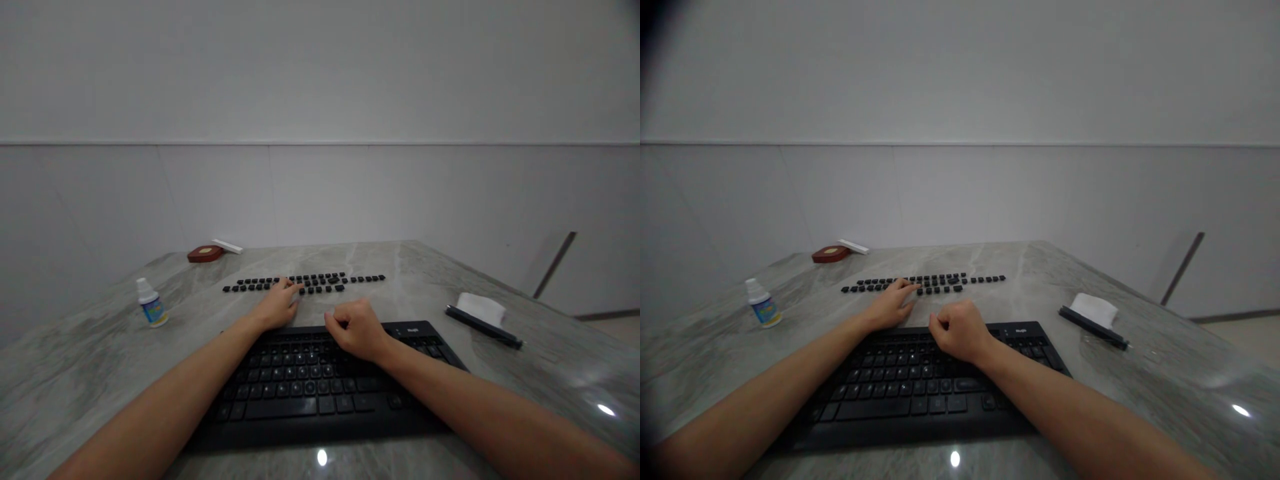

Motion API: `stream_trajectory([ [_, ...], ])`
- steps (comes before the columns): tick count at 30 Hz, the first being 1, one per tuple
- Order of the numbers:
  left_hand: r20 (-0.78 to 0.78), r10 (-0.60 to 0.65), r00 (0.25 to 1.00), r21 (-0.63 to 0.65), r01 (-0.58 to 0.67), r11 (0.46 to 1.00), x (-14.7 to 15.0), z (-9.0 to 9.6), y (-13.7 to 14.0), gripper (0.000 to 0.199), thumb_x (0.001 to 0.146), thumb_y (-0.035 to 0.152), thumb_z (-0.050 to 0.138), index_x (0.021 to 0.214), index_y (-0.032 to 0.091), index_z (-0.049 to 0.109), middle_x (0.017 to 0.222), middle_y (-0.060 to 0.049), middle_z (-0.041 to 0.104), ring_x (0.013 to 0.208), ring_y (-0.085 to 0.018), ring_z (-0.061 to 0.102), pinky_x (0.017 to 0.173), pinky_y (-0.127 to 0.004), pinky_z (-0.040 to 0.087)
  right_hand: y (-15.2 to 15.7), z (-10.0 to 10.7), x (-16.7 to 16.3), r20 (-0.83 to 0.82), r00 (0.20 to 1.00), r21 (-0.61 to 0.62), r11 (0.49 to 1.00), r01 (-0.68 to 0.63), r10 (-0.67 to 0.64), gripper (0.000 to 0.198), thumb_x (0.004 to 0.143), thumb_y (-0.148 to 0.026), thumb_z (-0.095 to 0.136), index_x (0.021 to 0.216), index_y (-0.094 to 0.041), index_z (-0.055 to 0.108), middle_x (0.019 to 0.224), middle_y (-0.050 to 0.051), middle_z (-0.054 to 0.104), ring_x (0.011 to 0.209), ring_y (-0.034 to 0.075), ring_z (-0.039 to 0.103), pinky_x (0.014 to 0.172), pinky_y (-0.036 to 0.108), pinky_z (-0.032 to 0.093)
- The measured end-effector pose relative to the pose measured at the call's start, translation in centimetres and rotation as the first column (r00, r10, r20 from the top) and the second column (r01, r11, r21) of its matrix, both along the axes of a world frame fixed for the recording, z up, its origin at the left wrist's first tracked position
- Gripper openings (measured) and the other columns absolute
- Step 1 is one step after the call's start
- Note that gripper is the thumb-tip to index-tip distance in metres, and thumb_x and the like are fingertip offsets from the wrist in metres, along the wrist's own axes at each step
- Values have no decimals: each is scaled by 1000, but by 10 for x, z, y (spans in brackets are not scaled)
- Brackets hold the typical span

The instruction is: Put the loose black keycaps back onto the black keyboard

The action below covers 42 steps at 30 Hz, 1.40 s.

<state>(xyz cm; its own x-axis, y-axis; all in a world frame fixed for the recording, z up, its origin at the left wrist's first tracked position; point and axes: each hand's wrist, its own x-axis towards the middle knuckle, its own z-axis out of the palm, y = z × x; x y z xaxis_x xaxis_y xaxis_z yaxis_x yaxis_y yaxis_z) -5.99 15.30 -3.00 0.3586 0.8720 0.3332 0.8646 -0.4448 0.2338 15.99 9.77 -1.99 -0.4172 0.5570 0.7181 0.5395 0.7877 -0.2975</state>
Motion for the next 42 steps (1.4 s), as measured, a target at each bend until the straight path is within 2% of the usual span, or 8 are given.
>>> stream_trajectory([
  [4,-100,-97,990,-22,95,995,1,-1,1,50,84,14,49,134,17,51,143,-12,43,132,-26,41,111,-41,29,0,0,-2,11,1000,1,1000,-12,12,43,81,-21,49,41,-15,35,40,-3,37,40,6,30,47,24,20],
  [7,-139,-152,979,-32,149,988,3,1,1,47,86,11,44,132,16,52,147,-12,41,133,-26,40,111,-45,29,0,0,-2,11,1000,-7,1000,-14,14,42,80,-22,49,41,-16,34,40,-3,37,39,6,31,48,24,21],
  [14,-138,-211,968,14,215,976,4,2,1,39,83,8,48,119,13,62,131,-14,58,120,-27,53,103,-45,37,0,1,-1,34,999,-48,999,0,1,43,81,-23,49,41,-17,35,40,-2,40,40,7,32,48,25,23],
  [20,-91,-235,968,57,240,969,4,4,-1,30,82,8,54,106,16,70,114,-10,68,108,-25,59,97,-38,44,0,1,0,37,999,-33,999,7,-6,43,82,-24,48,41,-16,36,40,-2,40,40,7,31,48,25,22],
  [26,-65,-226,972,62,230,971,3,5,0,30,83,12,59,111,18,67,99,-6,72,97,-23,62,91,-36,47,-1,2,0,35,999,-46,999,5,-3,44,82,-24,48,40,-16,38,40,-1,40,40,7,31,48,26,21],
  [30,-65,-242,968,50,245,968,4,7,-1,18,86,14,58,97,18,72,95,-6,71,94,-22,63,89,-34,47,3,6,1,-85,987,-229,967,111,-133,46,79,-27,50,35,-17,41,37,-1,42,39,8,35,48,26,23],
  [34,-37,-240,970,55,242,969,10,9,-5,22,89,22,58,108,18,70,97,-8,69,92,-21,63,87,-33,47,13,9,7,-201,927,-408,887,214,-316,42,79,-27,47,39,-17,54,38,0,49,42,12,47,50,25,31],
  [42,-39,-321,946,19,322,947,14,9,-6,16,82,18,66,96,19,74,88,-5,68,83,-20,65,79,-29,50,26,4,9,-183,929,-510,839,189,-321,33,77,-25,51,47,-16,61,45,1,57,47,13,53,51,24,35],
])
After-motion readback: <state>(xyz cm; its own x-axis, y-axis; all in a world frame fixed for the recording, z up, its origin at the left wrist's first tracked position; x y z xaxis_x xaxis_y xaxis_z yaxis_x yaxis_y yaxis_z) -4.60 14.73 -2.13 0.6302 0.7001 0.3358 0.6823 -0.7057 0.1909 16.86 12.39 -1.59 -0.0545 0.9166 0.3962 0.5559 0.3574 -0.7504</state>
